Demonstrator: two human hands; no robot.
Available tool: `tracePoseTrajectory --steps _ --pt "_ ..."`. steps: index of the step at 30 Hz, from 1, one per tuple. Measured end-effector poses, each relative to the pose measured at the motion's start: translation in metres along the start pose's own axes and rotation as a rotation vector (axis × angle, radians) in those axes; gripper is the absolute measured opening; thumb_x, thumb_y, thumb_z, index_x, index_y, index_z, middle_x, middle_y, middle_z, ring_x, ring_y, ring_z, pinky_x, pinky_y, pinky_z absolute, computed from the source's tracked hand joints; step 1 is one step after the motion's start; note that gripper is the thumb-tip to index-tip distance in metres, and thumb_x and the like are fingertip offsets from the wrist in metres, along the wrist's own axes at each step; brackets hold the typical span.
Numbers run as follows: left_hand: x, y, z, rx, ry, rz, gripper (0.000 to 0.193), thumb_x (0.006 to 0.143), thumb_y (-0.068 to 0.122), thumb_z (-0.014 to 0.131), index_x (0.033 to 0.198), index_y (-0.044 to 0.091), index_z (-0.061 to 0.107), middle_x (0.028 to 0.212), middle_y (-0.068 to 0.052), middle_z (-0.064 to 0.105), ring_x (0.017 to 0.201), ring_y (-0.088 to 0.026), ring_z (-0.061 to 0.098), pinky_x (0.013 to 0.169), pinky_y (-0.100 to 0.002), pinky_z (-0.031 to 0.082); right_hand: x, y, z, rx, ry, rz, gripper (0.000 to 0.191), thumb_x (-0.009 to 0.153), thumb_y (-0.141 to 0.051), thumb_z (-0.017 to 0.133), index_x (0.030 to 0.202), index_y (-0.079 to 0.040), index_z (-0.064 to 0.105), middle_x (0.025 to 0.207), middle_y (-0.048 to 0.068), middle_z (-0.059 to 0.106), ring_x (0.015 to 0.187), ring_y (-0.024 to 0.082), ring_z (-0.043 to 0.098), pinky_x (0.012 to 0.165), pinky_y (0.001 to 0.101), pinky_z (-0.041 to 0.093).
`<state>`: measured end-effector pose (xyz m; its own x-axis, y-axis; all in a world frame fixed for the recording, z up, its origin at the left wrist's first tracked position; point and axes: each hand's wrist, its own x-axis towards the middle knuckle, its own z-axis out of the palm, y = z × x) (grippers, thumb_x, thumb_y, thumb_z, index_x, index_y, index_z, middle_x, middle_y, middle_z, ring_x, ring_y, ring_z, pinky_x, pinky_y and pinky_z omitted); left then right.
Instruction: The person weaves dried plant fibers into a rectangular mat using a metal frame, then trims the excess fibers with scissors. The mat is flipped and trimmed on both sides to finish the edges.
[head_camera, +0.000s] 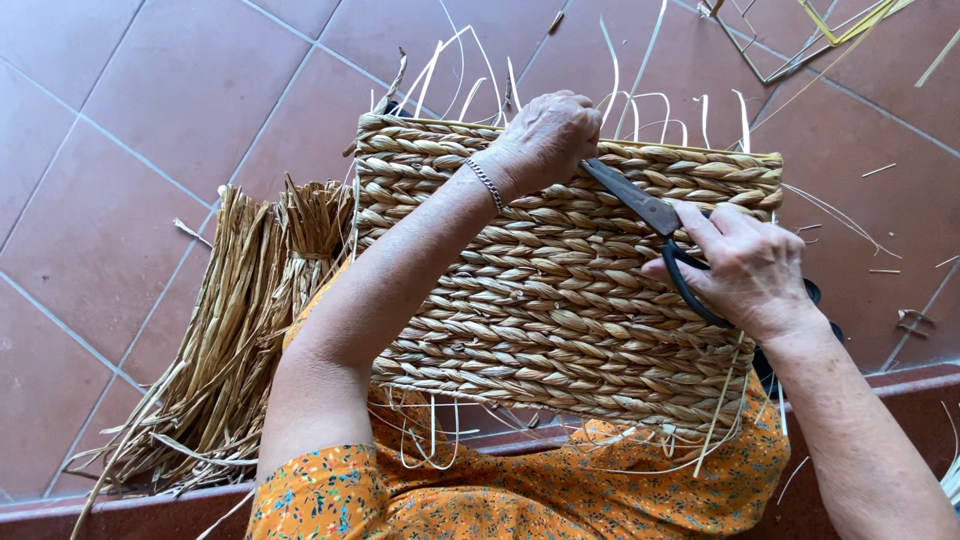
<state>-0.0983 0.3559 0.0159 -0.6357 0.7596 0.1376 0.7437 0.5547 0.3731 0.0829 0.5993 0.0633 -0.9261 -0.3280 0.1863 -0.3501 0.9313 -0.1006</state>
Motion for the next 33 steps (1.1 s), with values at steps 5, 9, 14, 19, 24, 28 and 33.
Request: tracePoseTrajectory --steps 5,9,14,19,24,28,33 --pt "0.003 0.004 0.003 -0.014 -0.061 -0.042 0.019 0.091 0.016 0.074 0.076 0.006 0.069 0.080 -0.008 0.064 0.082 -0.025 0.063 0.076 -0.041 0.053 0.002 0.001 0.017 -0.068 0.004 -0.085 0.076 0.085 -0.067 0.070 0.129 -0.005 0.068 0.077 0.007 0.063 0.066 0.021 0.068 0.060 0.0385 0.057" --pt "0.005 0.002 0.003 -0.031 -0.027 -0.043 0.020 0.089 0.018 0.076 0.075 0.007 0.067 0.081 -0.007 0.063 0.084 -0.024 0.061 0.076 -0.041 0.052 -0.003 0.000 0.024 -0.187 -0.010 -0.131 0.075 0.088 -0.067 0.065 0.123 0.000 0.068 0.068 0.007 0.062 0.058 0.021 0.067 0.054 0.0368 0.056" --pt "0.003 -0.003 -0.001 -0.064 0.011 -0.091 0.019 0.089 0.017 0.076 0.077 0.007 0.066 0.086 -0.007 0.064 0.089 -0.025 0.061 0.080 -0.041 0.051 -0.007 0.007 0.025 -0.177 0.010 -0.131 0.069 0.092 -0.062 0.066 0.121 0.000 0.067 0.065 0.006 0.061 0.056 0.019 0.066 0.053 0.0346 0.055" --pt "0.001 -0.004 -0.002 -0.112 0.031 -0.154 0.016 0.090 0.017 0.074 0.079 0.009 0.065 0.089 -0.008 0.064 0.090 -0.026 0.063 0.084 -0.042 0.051 -0.005 0.006 0.020 -0.104 0.018 -0.104 0.066 0.092 -0.061 0.070 0.122 -0.002 0.067 0.069 0.007 0.062 0.058 0.022 0.066 0.053 0.0363 0.054" --pt "-0.001 0.000 -0.011 -0.157 0.023 -0.132 0.017 0.091 0.019 0.074 0.082 0.007 0.067 0.089 -0.010 0.065 0.093 -0.029 0.063 0.085 -0.044 0.050 -0.007 -0.003 0.006 0.145 -0.006 0.055 0.074 0.077 -0.063 0.074 0.126 -0.009 0.066 0.090 0.013 0.067 0.071 0.030 0.070 0.061 0.0435 0.058" --pt "-0.001 0.009 -0.018 -0.172 -0.047 -0.140 0.017 0.090 0.022 0.075 0.081 0.008 0.069 0.088 -0.009 0.066 0.091 -0.028 0.065 0.085 -0.043 0.051 0.000 -0.009 0.007 0.105 -0.055 0.065 0.074 0.080 -0.064 0.075 0.129 -0.009 0.065 0.095 0.013 0.067 0.078 0.032 0.071 0.066 0.0444 0.058" --pt "0.000 0.019 -0.021 -0.158 -0.012 -0.080 0.017 0.087 0.020 0.075 0.078 0.008 0.069 0.083 -0.008 0.066 0.085 -0.028 0.065 0.079 -0.044 0.052 0.007 -0.006 0.017 0.034 -0.058 0.019 0.074 0.083 -0.065 0.073 0.129 -0.007 0.066 0.089 0.012 0.069 0.072 0.029 0.071 0.062 0.0416 0.059"
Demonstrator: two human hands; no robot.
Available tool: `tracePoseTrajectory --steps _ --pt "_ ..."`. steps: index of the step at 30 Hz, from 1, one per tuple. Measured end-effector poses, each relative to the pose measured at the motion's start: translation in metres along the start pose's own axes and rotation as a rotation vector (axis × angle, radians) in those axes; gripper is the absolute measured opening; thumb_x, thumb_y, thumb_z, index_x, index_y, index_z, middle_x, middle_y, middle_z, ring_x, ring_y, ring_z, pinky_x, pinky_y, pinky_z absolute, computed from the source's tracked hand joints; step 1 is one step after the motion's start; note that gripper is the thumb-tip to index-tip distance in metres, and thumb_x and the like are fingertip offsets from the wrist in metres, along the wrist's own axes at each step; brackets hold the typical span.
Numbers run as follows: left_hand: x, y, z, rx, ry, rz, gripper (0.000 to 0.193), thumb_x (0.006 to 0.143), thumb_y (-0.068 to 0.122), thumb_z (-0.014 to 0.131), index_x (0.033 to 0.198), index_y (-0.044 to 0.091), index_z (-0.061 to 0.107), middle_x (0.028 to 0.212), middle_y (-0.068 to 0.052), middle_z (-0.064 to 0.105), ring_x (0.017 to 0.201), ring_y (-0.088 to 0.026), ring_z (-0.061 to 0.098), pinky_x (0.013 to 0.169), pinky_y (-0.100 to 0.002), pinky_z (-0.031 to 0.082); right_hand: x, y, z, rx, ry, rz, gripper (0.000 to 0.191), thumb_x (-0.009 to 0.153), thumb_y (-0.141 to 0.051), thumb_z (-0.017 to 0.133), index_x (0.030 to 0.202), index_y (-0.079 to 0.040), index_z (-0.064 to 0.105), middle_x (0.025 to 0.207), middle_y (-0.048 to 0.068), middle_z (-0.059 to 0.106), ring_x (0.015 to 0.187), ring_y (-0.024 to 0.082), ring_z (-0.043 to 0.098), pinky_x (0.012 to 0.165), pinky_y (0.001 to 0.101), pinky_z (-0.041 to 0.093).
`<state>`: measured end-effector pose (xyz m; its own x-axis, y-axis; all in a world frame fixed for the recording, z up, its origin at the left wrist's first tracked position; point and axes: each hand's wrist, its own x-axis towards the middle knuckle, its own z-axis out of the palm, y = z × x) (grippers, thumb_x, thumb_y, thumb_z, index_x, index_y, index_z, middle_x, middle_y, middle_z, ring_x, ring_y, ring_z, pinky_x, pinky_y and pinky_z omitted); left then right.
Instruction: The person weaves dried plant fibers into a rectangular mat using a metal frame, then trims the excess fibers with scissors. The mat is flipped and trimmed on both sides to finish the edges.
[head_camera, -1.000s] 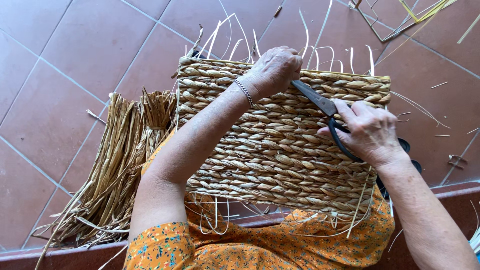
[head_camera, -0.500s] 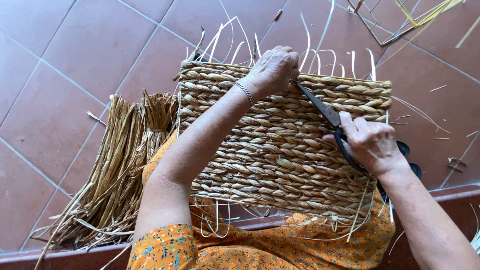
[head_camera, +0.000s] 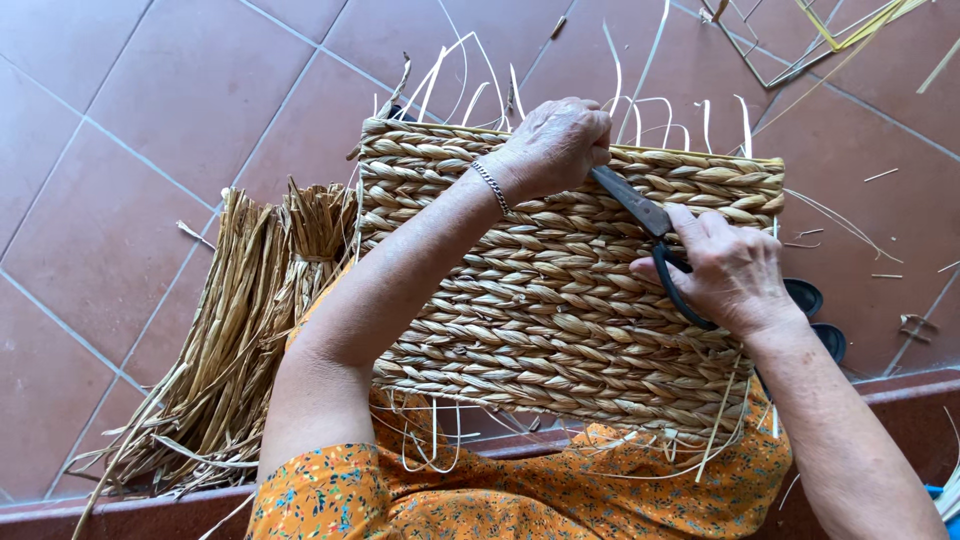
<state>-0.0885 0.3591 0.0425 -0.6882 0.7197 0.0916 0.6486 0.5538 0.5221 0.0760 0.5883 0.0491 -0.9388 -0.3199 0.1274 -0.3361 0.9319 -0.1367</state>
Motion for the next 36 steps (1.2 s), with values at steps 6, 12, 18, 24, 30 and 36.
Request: tracePoseTrajectory --steps 6,12,18,24,30,36 --pt "0.005 -0.010 0.005 0.014 0.005 -0.070 0.017 0.088 0.019 0.073 0.076 0.008 0.067 0.081 -0.007 0.066 0.080 -0.025 0.065 0.075 -0.042 0.053 -0.003 0.009 0.013 -0.127 0.036 -0.072 0.073 0.088 -0.066 0.068 0.126 -0.004 0.067 0.075 0.010 0.067 0.061 0.025 0.069 0.056 0.0387 0.058" --pt "0.010 -0.034 0.007 0.085 0.118 -0.224 0.006 0.102 0.005 0.060 0.099 0.008 0.064 0.086 -0.005 0.064 0.083 -0.020 0.066 0.074 -0.038 0.058 -0.018 0.017 0.007 -0.139 -0.038 -0.057 0.072 0.091 -0.065 0.070 0.131 -0.005 0.065 0.073 0.007 0.067 0.060 0.021 0.068 0.056 0.0363 0.056" --pt "-0.007 -0.047 -0.005 0.310 0.203 -0.120 0.026 0.081 0.008 0.071 0.107 0.009 0.067 0.095 -0.011 0.065 0.089 -0.026 0.063 0.071 -0.041 0.053 -0.032 0.024 -0.015 0.187 0.070 0.200 0.078 0.082 -0.061 0.075 0.138 -0.008 0.061 0.096 0.010 0.068 0.076 0.027 0.071 0.068 0.0408 0.058" --pt "-0.015 -0.040 0.005 0.279 -0.048 -0.087 0.003 0.091 0.011 0.073 0.090 0.013 0.071 0.095 -0.006 0.068 0.096 -0.024 0.065 0.086 -0.040 0.055 -0.024 0.014 -0.018 0.175 0.046 0.120 0.070 0.084 -0.060 0.075 0.135 -0.013 0.063 0.109 0.011 0.069 0.091 0.031 0.070 0.079 0.0452 0.058" --pt "-0.008 -0.039 0.013 0.354 0.000 -0.004 0.014 0.085 0.000 0.067 0.096 0.006 0.061 0.090 -0.012 0.068 0.090 -0.028 0.067 0.079 -0.042 0.056 -0.010 0.008 -0.016 0.025 0.066 0.008 0.074 0.078 -0.065 0.077 0.128 -0.011 0.069 0.085 0.008 0.062 0.074 0.028 0.065 0.068 0.0432 0.054" --pt "-0.008 -0.028 0.010 0.407 -0.142 -0.062 0.011 0.101 0.004 0.060 0.110 0.003 0.056 0.092 -0.015 0.066 0.085 -0.028 0.069 0.073 -0.044 0.058 -0.002 0.006 -0.002 -0.048 0.087 -0.029 0.077 0.078 -0.066 0.075 0.129 -0.009 0.070 0.084 0.009 0.062 0.071 0.028 0.065 0.064 0.0421 0.055"
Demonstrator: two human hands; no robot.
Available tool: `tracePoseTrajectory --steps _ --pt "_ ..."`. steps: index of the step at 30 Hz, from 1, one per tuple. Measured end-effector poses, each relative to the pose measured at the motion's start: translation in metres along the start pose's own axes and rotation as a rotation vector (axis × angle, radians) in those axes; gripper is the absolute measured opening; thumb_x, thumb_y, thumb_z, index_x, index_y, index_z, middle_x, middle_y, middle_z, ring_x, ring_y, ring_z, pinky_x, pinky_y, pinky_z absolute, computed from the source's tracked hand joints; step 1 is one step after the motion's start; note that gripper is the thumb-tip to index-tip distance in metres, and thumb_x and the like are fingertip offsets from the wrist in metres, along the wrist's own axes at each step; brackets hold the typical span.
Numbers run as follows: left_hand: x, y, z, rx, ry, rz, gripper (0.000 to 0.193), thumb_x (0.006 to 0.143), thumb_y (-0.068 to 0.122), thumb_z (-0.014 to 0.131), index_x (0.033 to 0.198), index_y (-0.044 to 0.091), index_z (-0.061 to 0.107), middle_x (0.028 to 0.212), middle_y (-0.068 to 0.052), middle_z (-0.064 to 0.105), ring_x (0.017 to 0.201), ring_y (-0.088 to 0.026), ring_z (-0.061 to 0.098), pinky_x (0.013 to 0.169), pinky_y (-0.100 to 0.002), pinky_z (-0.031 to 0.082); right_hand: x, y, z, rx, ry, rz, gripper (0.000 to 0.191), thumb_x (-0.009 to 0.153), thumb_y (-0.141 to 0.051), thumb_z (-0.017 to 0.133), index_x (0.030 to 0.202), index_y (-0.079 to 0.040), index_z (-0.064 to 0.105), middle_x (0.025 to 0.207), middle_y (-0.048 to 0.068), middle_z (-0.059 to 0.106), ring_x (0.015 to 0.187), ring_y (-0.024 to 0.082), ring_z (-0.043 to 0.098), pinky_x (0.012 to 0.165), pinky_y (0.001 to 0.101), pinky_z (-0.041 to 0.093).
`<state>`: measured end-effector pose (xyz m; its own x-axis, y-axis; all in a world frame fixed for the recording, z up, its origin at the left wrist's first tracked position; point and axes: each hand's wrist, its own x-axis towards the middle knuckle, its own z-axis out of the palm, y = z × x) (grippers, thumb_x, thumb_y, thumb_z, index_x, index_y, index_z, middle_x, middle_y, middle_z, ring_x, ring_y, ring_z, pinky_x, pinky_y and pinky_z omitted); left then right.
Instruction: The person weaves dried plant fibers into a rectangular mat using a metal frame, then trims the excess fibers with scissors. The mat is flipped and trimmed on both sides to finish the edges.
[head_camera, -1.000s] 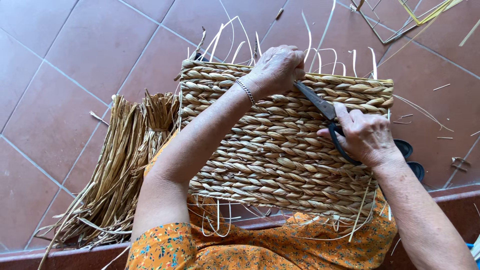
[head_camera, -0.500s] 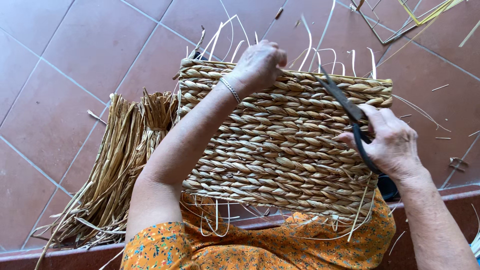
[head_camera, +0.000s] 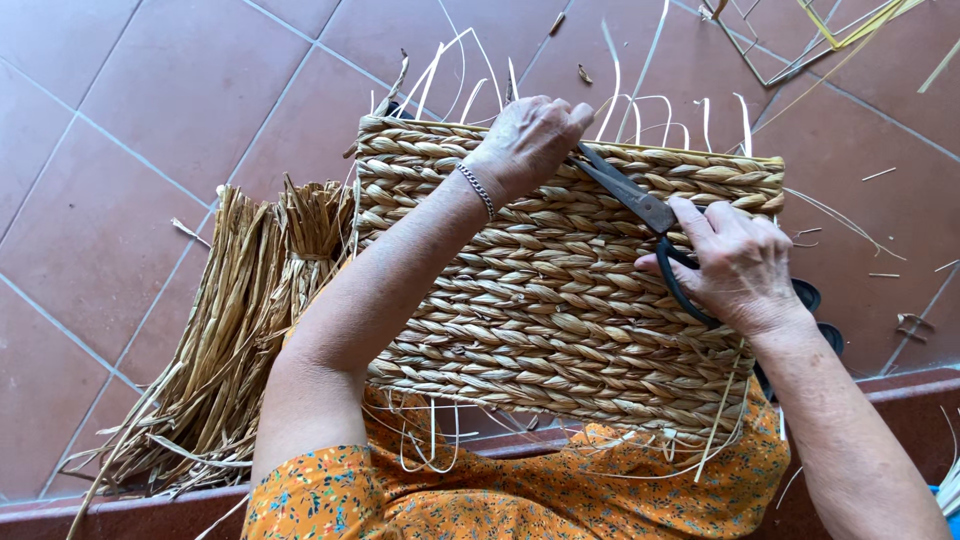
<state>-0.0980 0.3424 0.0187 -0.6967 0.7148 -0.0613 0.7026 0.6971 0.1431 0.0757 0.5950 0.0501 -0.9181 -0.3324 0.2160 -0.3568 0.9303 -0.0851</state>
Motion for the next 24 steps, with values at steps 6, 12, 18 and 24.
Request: tracePoseTrajectory --steps 6,12,18,24 --pt "-0.007 0.004 -0.008 0.093 0.170 0.090 0.011 0.093 0.007 0.065 0.103 0.002 0.064 0.117 -0.016 0.056 0.094 -0.025 0.064 0.073 -0.041 0.057 -0.005 -0.004 0.003 0.057 0.007 0.006 0.075 0.082 -0.065 0.073 0.132 -0.009 0.069 0.088 0.010 0.066 0.067 0.028 0.069 0.059 0.0408 0.056" --pt "-0.010 0.008 -0.008 0.157 0.317 0.129 0.011 0.090 0.015 0.068 0.095 0.006 0.070 0.115 -0.012 0.057 0.109 -0.026 0.057 0.084 -0.044 0.050 -0.007 -0.007 0.005 0.046 -0.017 0.018 0.079 0.083 -0.067 0.072 0.134 -0.007 0.067 0.082 0.009 0.066 0.062 0.025 0.069 0.054 0.0385 0.056" --pt "-0.005 0.007 0.003 0.191 0.355 0.115 0.009 0.090 0.012 0.068 0.098 0.008 0.069 0.113 -0.011 0.058 0.108 -0.024 0.056 0.085 -0.044 0.049 0.003 -0.011 0.014 -0.069 0.009 -0.040 0.070 0.092 -0.065 0.068 0.130 -0.006 0.068 0.081 0.008 0.067 0.063 0.023 0.068 0.056 0.0359 0.057" --pt "-0.001 -0.014 -0.006 -0.024 0.368 -0.067 0.022 0.099 -0.003 0.058 0.117 0.009 0.064 0.112 -0.009 0.062 0.106 -0.022 0.060 0.084 -0.043 0.048 -0.002 -0.005 -0.014 0.211 0.086 0.025 0.061 0.088 -0.044 0.079 0.133 -0.004 0.067 0.089 0.014 0.073 0.073 0.027 0.071 0.063 0.0383 0.056"
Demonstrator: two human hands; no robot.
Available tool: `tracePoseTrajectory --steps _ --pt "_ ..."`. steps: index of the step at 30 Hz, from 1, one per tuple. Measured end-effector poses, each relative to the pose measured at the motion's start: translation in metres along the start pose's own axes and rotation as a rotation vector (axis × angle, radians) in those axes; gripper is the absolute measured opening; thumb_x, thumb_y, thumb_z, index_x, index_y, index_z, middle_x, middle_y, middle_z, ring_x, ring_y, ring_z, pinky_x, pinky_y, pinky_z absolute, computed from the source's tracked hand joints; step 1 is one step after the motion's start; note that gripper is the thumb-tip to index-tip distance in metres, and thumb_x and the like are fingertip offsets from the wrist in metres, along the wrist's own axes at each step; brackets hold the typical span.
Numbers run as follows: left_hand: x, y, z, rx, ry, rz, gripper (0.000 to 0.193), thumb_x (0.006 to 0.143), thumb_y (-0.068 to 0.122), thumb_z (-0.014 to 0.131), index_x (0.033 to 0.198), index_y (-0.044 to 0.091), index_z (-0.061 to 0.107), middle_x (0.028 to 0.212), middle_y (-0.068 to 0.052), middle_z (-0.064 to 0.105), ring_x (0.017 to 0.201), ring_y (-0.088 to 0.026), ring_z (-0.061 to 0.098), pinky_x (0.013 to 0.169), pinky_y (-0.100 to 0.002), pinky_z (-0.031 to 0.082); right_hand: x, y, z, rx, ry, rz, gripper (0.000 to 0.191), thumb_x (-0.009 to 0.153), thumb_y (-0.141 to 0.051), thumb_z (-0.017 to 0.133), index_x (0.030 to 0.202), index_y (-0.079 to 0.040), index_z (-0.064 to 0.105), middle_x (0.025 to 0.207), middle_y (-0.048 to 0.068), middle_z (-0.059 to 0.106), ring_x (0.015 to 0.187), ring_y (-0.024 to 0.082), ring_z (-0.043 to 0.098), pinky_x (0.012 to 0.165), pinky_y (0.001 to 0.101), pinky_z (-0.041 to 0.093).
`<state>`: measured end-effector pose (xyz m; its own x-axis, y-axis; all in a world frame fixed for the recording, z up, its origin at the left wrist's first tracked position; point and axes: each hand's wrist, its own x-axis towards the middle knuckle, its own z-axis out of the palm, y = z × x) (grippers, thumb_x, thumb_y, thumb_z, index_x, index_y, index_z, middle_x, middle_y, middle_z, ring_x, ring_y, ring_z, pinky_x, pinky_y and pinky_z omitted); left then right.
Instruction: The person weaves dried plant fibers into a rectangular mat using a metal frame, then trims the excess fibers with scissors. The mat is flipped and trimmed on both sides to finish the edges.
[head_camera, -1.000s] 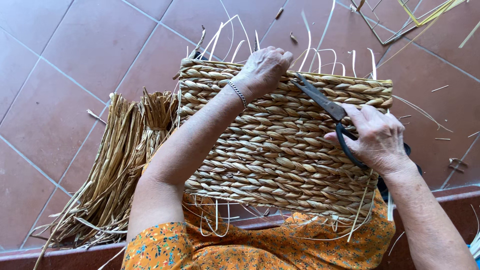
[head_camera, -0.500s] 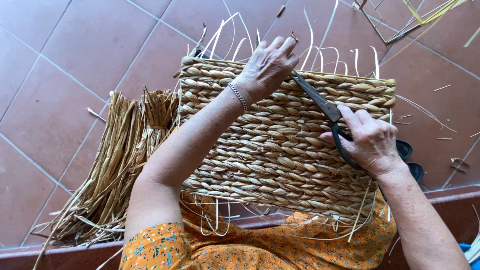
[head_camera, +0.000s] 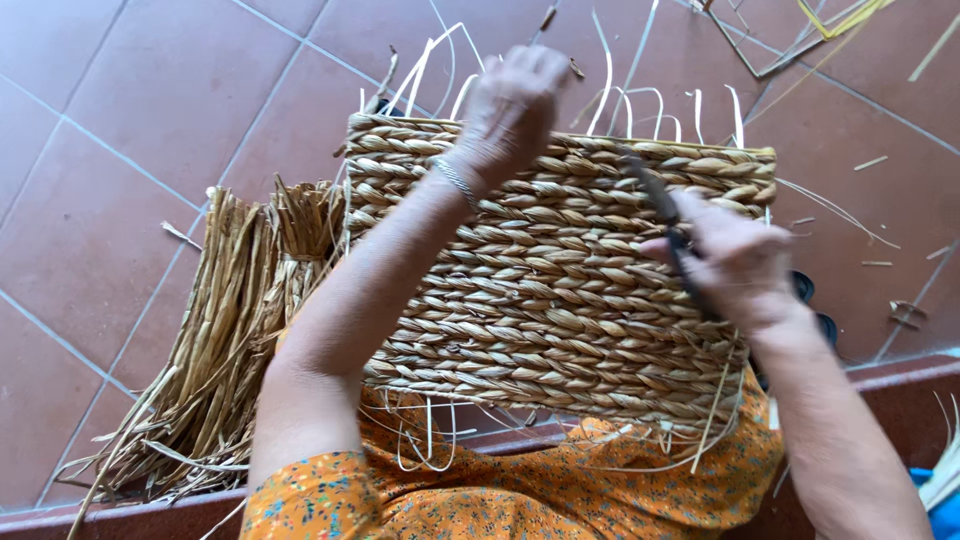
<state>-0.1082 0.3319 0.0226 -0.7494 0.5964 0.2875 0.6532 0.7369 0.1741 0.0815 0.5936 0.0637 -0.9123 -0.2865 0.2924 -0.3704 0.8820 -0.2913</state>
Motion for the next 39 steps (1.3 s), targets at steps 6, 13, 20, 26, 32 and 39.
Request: tracePoseTrajectory --steps 6,13,20,26,32,39 --pt "-0.029 -0.003 -0.028 -0.015 0.274 0.107 0.019 0.081 -0.002 0.061 0.095 0.009 0.068 0.105 -0.012 0.066 0.100 -0.026 0.062 0.077 -0.041 0.048 -0.055 0.027 -0.079 0.473 0.204 0.318 0.064 0.094 -0.033 0.083 0.141 0.002 0.059 0.103 0.007 0.066 0.091 0.011 0.064 0.083 0.0263 0.056" --pt "-0.043 0.087 -0.004 -0.333 -0.100 0.165 0.008 0.093 0.010 0.070 0.085 0.011 0.071 0.091 -0.007 0.065 0.096 -0.026 0.059 0.084 -0.043 0.048 -0.130 0.048 -0.103 0.374 0.110 0.468 0.060 0.092 -0.033 0.086 0.135 0.001 0.061 0.094 -0.002 0.062 0.082 0.005 0.059 0.074 0.0212 0.054" --pt "-0.034 0.158 0.027 -0.283 -0.209 0.307 0.006 0.082 0.015 0.070 0.078 0.010 0.071 0.091 -0.008 0.067 0.101 -0.029 0.060 0.082 -0.046 0.047 -0.174 0.045 -0.093 0.120 -0.063 0.406 0.068 0.075 -0.035 0.089 0.135 -0.009 0.069 0.078 0.003 0.056 0.065 0.013 0.057 0.061 0.0318 0.051" --pt "-0.031 0.176 0.037 -0.093 -0.260 0.369 0.005 0.083 0.014 0.069 0.081 0.010 0.070 0.088 -0.009 0.067 0.095 -0.028 0.062 0.083 -0.046 0.049 -0.176 0.042 -0.091 -0.001 -0.086 0.300 0.069 0.072 -0.045 0.087 0.128 -0.008 0.069 0.077 0.006 0.061 0.068 0.023 0.062 0.065 0.0388 0.051" --pt "-0.022 0.167 0.035 -0.189 -0.418 0.279 0.005 0.085 0.005 0.065 0.086 0.010 0.067 0.088 -0.009 0.067 0.087 -0.030 0.066 0.073 -0.046 0.052 -0.163 0.050 -0.082 -0.070 -0.068 0.128 0.067 0.074 -0.056 0.080 0.121 -0.009 0.069 0.084 0.009 0.065 0.076 0.028 0.066 0.070 0.0408 0.053" --pt "-0.023 0.156 0.029 -0.278 -0.315 0.351 0.004 0.084 0.007 0.070 0.086 0.008 0.066 0.092 -0.011 0.064 0.091 -0.031 0.065 0.074 -0.046 0.052 -0.141 0.042 -0.067 -0.072 -0.110 0.052 0.069 0.072 -0.061 0.079 0.118 -0.010 0.071 0.077 0.005 0.064 0.070 0.022 0.066 0.063 0.0380 0.052"
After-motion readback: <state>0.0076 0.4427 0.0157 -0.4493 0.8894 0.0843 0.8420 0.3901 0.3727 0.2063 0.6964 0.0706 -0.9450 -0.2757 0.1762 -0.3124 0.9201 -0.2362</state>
